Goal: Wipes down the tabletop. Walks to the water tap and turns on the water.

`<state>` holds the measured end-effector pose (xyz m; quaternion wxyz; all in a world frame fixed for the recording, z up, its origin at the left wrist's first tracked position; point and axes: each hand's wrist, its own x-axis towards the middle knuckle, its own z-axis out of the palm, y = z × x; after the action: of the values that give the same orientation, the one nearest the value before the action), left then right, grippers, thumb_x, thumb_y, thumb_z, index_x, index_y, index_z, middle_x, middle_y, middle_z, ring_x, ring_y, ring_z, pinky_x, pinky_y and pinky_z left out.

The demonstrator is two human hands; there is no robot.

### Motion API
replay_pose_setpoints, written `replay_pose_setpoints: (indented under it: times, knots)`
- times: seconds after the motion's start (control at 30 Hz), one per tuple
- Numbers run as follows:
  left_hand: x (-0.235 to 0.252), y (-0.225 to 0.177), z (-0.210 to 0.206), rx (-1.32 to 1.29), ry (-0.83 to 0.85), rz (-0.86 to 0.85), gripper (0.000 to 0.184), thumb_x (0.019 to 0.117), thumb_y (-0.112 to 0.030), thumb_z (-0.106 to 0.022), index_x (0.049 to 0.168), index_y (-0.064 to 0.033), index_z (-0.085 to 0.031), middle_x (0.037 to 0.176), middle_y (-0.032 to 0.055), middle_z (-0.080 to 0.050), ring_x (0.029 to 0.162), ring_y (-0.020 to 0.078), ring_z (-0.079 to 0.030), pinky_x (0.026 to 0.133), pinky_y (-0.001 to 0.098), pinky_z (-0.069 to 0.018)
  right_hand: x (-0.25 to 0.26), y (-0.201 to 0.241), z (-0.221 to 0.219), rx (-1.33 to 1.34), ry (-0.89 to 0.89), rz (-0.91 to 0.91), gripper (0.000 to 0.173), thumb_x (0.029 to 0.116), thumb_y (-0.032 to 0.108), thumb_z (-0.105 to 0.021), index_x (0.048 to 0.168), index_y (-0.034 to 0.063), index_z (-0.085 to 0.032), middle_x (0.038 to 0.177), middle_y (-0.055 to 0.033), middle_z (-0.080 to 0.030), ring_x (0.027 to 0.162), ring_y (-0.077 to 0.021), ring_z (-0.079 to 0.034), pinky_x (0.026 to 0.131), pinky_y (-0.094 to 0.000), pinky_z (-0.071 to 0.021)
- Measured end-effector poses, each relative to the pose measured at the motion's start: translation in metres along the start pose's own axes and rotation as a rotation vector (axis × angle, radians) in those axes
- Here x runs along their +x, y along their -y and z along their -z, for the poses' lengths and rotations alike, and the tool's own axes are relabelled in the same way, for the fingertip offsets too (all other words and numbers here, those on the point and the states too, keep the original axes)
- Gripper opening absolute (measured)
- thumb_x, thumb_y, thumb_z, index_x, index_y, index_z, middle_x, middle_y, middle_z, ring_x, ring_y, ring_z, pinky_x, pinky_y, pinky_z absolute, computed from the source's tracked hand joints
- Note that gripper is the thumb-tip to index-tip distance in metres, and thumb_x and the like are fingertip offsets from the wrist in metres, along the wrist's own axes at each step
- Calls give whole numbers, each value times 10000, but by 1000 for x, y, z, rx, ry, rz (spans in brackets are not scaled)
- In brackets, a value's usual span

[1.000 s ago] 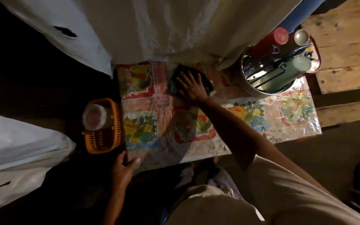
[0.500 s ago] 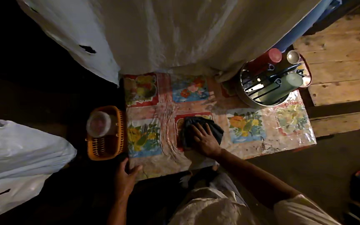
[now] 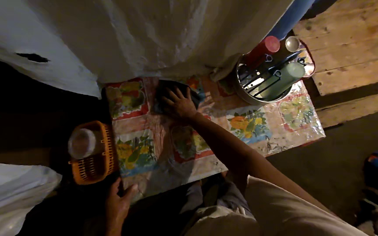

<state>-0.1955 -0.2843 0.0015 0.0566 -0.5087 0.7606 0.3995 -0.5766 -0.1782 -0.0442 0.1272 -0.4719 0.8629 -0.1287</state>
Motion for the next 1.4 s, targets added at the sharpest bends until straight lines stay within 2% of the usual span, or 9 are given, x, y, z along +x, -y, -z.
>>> replay_pose_setpoints:
  times: [0.17, 0.33, 0.43, 0.57, 0.77, 1.03, 1.13, 1.23, 1.4]
  knots:
    - [-2, -2, 2, -16, 2, -15, 692, 905, -136, -760, 1484, 58, -434, 1431, 308, -515, 1323, 409, -519, 1098, 545, -432, -145, -27, 9, -30, 21, -212, 560, 1060, 506, -416, 1569, 273, -422, 1665, -140, -302, 1540, -428, -216, 1146, -772, -140]
    - [-3, -4, 3, -13, 4, -37, 683, 904, -135, -763, 1462, 92, -442, 1395, 335, -530, 1298, 439, -528, 1085, 564, -432, -289, -18, -13, -182, -237, -122, 457, 1017, 450, -522, 1386, 204, -630, 1431, -205, -585, 1318, -465, -543, 1011, -758, -368]
    - [0, -3, 4, -6, 18, -32, 689, 905, -142, -765, 1466, 90, -439, 1401, 334, -527, 1303, 439, -526, 1085, 566, -432, -265, -19, -10, -164, -271, -168, 417, 1006, 401, -554, 1312, 144, -675, 1371, -221, -621, 1266, -491, -572, 999, -773, -366]
    - [0, 3, 4, 0, 21, -43, 695, 910, -142, -758, 1479, 77, -424, 1409, 321, -529, 1307, 424, -529, 1085, 558, -436, -170, -36, 12, 54, -164, -378, 378, 1017, 225, -580, 1337, 32, -636, 1417, -271, -553, 1365, -509, -449, 1137, -732, -233]
    - [-2, -4, 3, 18, 11, -10, 675, 920, -131, -746, 1482, 68, -430, 1415, 321, -522, 1305, 420, -526, 1085, 556, -430, -52, -63, 27, 127, -206, -236, 390, 1023, 185, -574, 1382, 34, -590, 1513, -232, -474, 1430, -470, -384, 1157, -642, -309]
    - [-2, -1, 4, -21, 28, 14, 679, 921, -160, -754, 1489, 37, -439, 1415, 292, -537, 1305, 397, -538, 1087, 552, -443, -109, -49, 8, 1, -229, -80, 223, 1007, 165, -588, 1152, 29, -688, 1241, -194, -649, 1210, -407, -586, 1025, -580, -470]
    - [-1, 3, 4, -21, 20, -3, 676, 914, -165, -758, 1476, 48, -449, 1407, 298, -539, 1298, 406, -538, 1082, 559, -443, -119, -49, 8, -37, -172, -54, 253, 987, 155, -607, 1197, 30, -673, 1314, -209, -618, 1250, -425, -562, 1047, -589, -451]
    - [1, 4, 5, 15, 32, -17, 686, 914, -161, -758, 1482, 54, -440, 1418, 311, -527, 1317, 424, -523, 1092, 571, -433, -89, -61, 16, 31, -119, -152, 396, 1016, 201, -589, 1375, 34, -590, 1537, -230, -457, 1431, -466, -397, 1148, -638, -343]
    - [-1, 5, 4, 8, 17, -15, 690, 920, -165, -756, 1488, 53, -432, 1437, 312, -507, 1324, 419, -514, 1098, 558, -426, -56, -70, 18, 96, -124, -234, 481, 1082, 284, -451, 1554, 191, -448, 1669, -123, -300, 1534, -403, -254, 1184, -634, -283]
